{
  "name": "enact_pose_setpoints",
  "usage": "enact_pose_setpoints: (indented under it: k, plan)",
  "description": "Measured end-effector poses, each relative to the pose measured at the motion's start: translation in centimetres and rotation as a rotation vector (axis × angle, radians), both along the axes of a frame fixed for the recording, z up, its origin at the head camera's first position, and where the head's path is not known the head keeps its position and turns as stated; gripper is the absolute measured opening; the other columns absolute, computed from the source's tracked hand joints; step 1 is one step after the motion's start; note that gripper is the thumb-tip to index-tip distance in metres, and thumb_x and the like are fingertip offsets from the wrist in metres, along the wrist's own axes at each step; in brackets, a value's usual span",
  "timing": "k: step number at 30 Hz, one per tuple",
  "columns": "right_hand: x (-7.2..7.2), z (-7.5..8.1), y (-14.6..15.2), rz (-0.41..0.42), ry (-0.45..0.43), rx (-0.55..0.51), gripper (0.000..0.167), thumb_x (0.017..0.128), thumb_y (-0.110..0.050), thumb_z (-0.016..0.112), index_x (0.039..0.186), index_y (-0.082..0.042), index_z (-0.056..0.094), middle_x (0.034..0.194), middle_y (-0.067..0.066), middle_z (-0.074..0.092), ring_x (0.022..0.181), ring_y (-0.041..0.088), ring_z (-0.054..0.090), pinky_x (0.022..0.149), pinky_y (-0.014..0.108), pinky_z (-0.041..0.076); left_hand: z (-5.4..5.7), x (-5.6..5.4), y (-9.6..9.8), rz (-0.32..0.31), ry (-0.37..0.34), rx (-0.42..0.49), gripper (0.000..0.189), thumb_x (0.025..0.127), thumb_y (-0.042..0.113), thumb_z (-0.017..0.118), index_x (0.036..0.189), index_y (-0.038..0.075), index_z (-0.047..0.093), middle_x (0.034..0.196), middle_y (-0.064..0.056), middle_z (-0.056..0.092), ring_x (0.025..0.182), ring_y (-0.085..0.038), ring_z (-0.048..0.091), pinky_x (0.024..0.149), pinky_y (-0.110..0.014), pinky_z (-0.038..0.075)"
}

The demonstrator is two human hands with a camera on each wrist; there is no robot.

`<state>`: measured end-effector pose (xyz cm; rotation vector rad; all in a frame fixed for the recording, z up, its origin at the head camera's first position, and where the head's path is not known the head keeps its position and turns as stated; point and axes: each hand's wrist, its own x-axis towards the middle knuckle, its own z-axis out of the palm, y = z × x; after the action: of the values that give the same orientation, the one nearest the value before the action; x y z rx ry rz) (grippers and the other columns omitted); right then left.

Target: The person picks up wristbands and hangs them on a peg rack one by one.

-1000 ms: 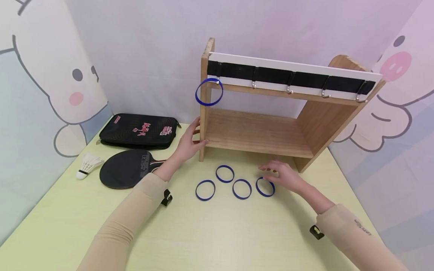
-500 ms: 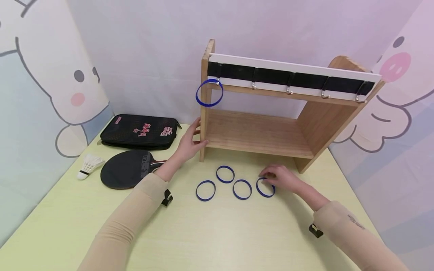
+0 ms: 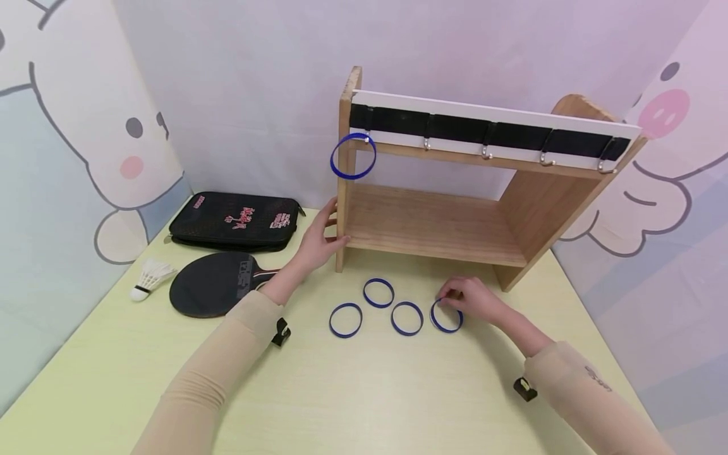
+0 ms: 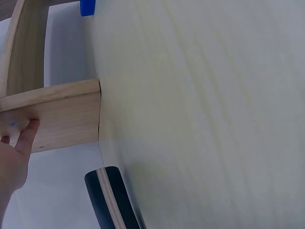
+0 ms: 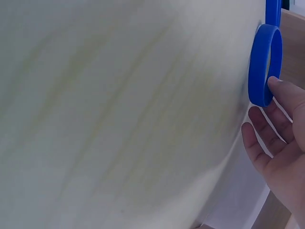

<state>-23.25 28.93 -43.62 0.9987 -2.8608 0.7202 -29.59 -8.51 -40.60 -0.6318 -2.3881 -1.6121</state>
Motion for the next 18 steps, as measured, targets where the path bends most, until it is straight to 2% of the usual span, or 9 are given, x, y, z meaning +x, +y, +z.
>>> enact_pose_setpoints:
  k: [12, 18]
  plan:
    - [1.6, 2.4, -0.4, -0.028, -0.051, -0.062, 0.006, 0.083, -0.005, 0.07, 0.085, -0.01, 0.068, 0.08, 0.001, 0.069, 0.074, 0.005, 0.06, 0.059, 0.021, 0.052, 0.2, 0.0, 0.1, 0.0, -0.001, -0.003, 0.087, 0.086, 0.009, 0.068, 0.152, 0.027, 0.014, 0.15, -0.011, 0.029, 0.127, -0.032, 0.045, 0.09, -0.041, 0.054]
    - [2.2, 3.4, -0.9, -0.051, -0.069, -0.07, 0.007, 0.082, -0.009, 0.072, 0.086, -0.013, 0.068, 0.082, -0.006, 0.067, 0.075, 0.005, 0.06, 0.062, 0.021, 0.054, 0.2, 0.0, 0.0, -0.01, 0.009, 0.005, 0.087, 0.086, 0.009, 0.067, 0.152, 0.025, 0.013, 0.15, -0.013, 0.029, 0.127, -0.033, 0.044, 0.091, -0.042, 0.053]
